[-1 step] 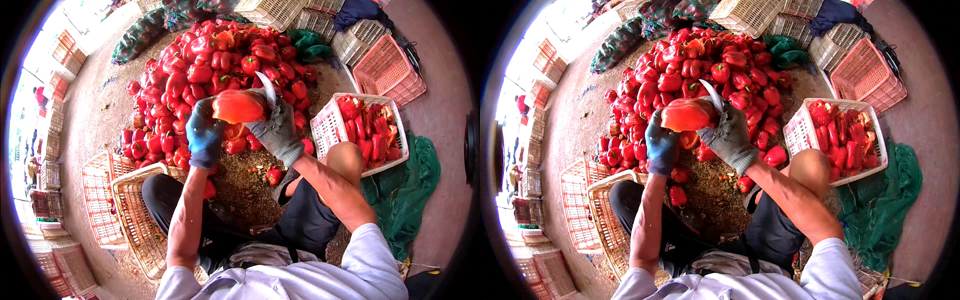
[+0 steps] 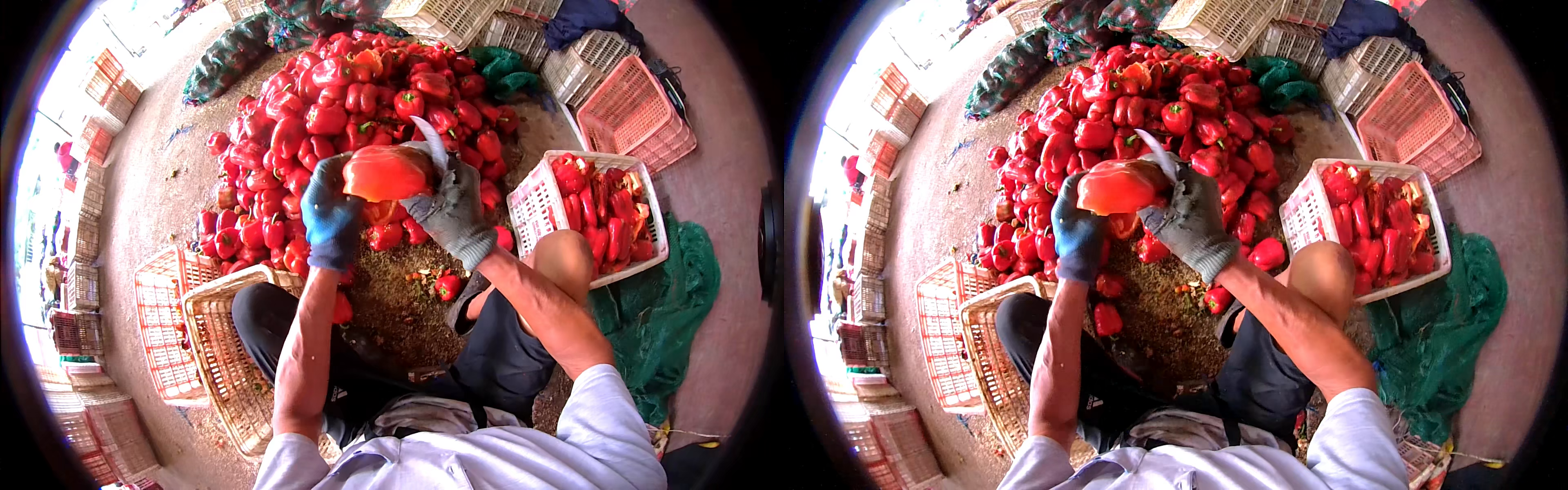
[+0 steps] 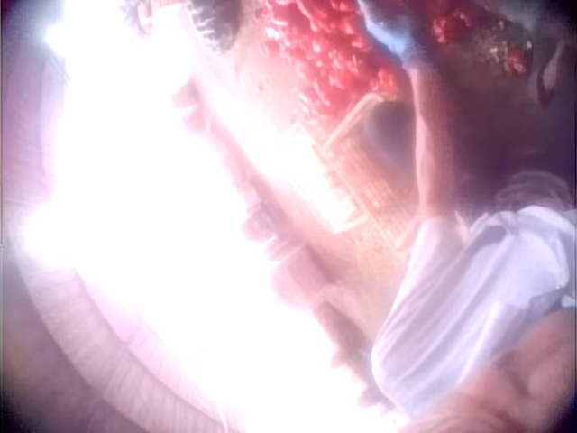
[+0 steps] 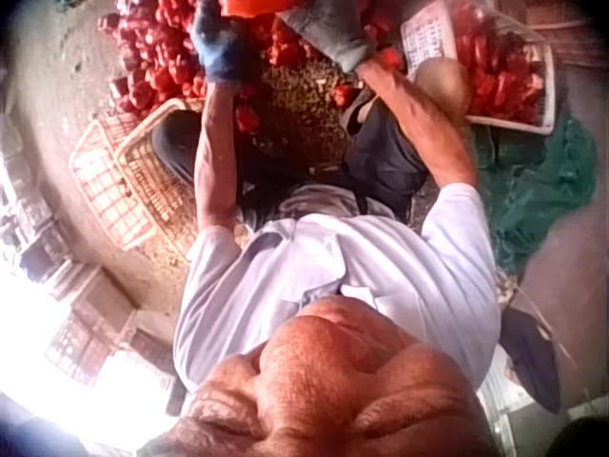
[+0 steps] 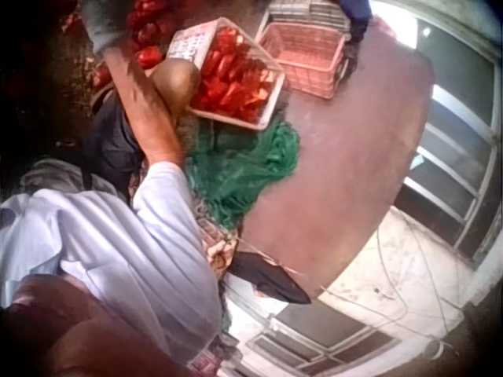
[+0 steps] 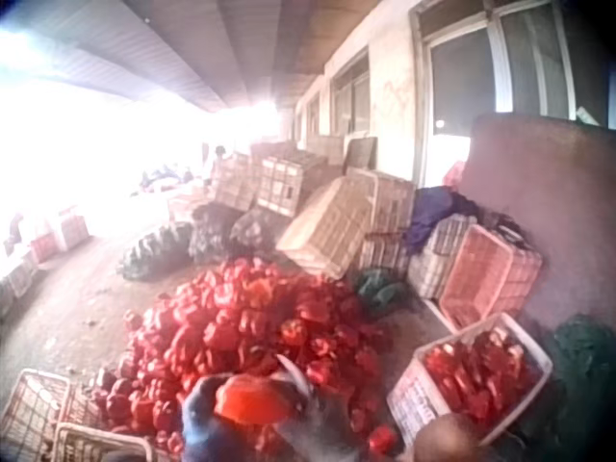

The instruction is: The person sits on the floor and uses a knife to cut red bell peppers, removing the stems and seeds. The cut peppers are placed into a white plastic basket.

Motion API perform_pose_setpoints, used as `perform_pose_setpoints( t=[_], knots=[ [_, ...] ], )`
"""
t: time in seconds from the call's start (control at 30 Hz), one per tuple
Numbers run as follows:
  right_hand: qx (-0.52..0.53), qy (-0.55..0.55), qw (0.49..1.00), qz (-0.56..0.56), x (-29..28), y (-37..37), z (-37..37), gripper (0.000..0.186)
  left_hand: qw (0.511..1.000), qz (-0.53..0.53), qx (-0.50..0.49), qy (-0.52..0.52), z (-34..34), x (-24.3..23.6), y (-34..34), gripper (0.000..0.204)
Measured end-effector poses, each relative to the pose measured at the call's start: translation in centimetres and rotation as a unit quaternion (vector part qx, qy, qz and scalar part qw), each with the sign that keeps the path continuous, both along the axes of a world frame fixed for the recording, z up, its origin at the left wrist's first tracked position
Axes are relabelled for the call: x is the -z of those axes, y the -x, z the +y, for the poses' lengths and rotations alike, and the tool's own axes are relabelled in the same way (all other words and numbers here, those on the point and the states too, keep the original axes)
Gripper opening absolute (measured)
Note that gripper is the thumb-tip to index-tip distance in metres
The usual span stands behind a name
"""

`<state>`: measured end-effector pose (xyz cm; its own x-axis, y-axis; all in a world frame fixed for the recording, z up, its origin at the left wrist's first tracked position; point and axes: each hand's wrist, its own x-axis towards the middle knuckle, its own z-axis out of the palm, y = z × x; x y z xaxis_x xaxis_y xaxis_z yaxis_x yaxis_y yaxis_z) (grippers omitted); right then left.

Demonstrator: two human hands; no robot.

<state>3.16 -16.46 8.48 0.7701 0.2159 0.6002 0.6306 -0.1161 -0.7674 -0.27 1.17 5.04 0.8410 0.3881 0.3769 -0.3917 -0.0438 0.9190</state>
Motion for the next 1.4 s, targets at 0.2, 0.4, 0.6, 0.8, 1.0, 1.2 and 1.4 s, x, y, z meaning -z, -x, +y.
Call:
perform_pose_setpoints(
  t=[0.2, 0.4, 0.6, 0.8, 1.0, 1.2, 1.4],
  knots=[
    [-0.041, -0.139, 0.979, 0.144, 0.2, 0.6, 1.7, 0.039, 0.999, 0.042, -0.02, 0.0, 2.1, 2.6, 0.3, 0.036],
    [0.0, -0.315, 0.807, 0.499, 0.1, -2.5, -2.2, 0.02, 0.995, -0.004, -0.06, 0.082, 4.4, -1.2, 1.2, 0.026],
    [-0.107, -0.156, 0.875, 0.445, -0.8, 2.1, 0.1, 0.037, 0.959, -0.011, 0.101, 0.265, 1.1, -1.6, 2.3, 0.036],
    [-0.145, -0.115, 0.948, 0.26, -1.5, 1.7, 1.1, 0.061, 0.942, 0.009, 0.233, 0.241, 1.1, -1.1, 2.0, 0.062],
    [-0.221, -0.12, 0.949, 0.189, 0.5, 1.6, 1.8, 0.104, 0.993, 0.032, 0.102, 0.041, 2.5, 0.0, 1.4, 0.063],
    [-0.104, -0.021, 0.969, 0.223, 0.3, 1.9, 1.1, 0.09, 0.955, -0.075, -0.037, -0.283, 1.2, 0.8, 1.2, 0.055],
    [-0.038, -0.001, 0.979, 0.2, 2.3, 1.1, 0.7, 0.048, 0.972, 0.046, 0.053, -0.226, 1.0, -0.1, 2.0, 0.047]
  ],
)
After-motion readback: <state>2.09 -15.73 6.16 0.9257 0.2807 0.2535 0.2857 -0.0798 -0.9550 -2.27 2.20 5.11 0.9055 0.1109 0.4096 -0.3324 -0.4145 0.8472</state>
